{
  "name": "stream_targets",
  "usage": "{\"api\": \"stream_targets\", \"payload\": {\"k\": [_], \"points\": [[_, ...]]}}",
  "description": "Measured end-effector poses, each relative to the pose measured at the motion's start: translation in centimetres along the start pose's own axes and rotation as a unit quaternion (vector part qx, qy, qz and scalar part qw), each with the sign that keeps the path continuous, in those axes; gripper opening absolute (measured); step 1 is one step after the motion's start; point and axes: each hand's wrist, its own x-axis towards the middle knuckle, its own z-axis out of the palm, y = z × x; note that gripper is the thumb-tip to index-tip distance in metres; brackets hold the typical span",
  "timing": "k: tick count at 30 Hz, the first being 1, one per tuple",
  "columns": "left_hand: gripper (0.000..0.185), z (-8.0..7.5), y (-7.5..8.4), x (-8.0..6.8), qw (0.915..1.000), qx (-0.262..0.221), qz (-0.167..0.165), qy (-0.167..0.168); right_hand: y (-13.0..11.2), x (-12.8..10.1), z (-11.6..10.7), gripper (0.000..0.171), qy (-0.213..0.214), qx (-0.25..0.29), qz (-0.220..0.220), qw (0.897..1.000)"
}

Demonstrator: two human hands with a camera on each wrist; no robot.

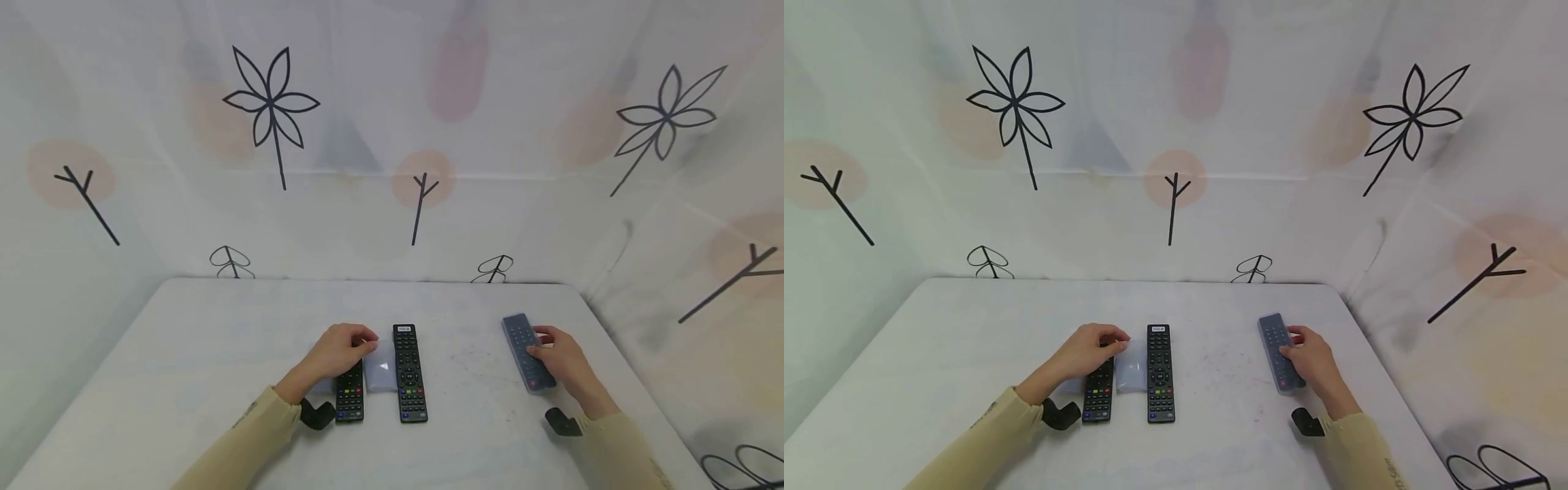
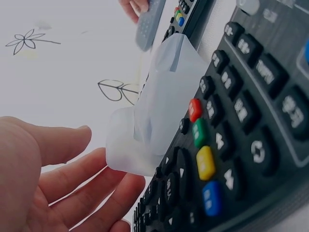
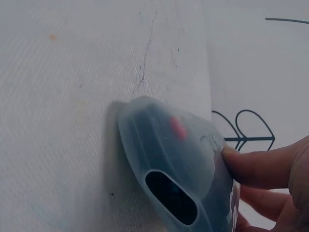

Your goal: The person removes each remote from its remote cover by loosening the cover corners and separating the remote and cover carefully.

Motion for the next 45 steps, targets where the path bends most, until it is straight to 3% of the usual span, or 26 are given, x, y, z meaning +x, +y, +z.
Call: {"api": "stream_targets", "payload": {"k": [6, 15, 25, 34, 45], "points": [[0.019, -0.2, 0.0, -0.1, 1.0, 0.002, -0.003, 0.002, 0.4, 0.0, 0.3, 0.054, -0.007, 0.024, -0.041, 0.999], [0.021, -0.2, -0.2, -0.3, 1.0, -0.001, -0.004, 0.0, -0.9, -0.7, 0.8, 0.053, -0.004, 0.054, -0.043, 0.998], [0.021, -0.1, -0.3, -0.2, 1.0, 0.001, 0.003, 0.002, -2.4, -2.0, 1.8, 0.051, -0.023, 0.098, -0.087, 0.991], [0.022, -0.1, -0.4, -0.2, 0.9999, -0.006, 0.014, 0.004, -4.4, -3.2, 3.2, 0.051, -0.029, 0.121, -0.08, 0.989], [0.024, -0.3, 0.4, -0.4, 0.9993, -0.022, 0.02, 0.021, -6.2, -4.8, 4.8, 0.05, -0.06, 0.166, -0.1, 0.979]]}}
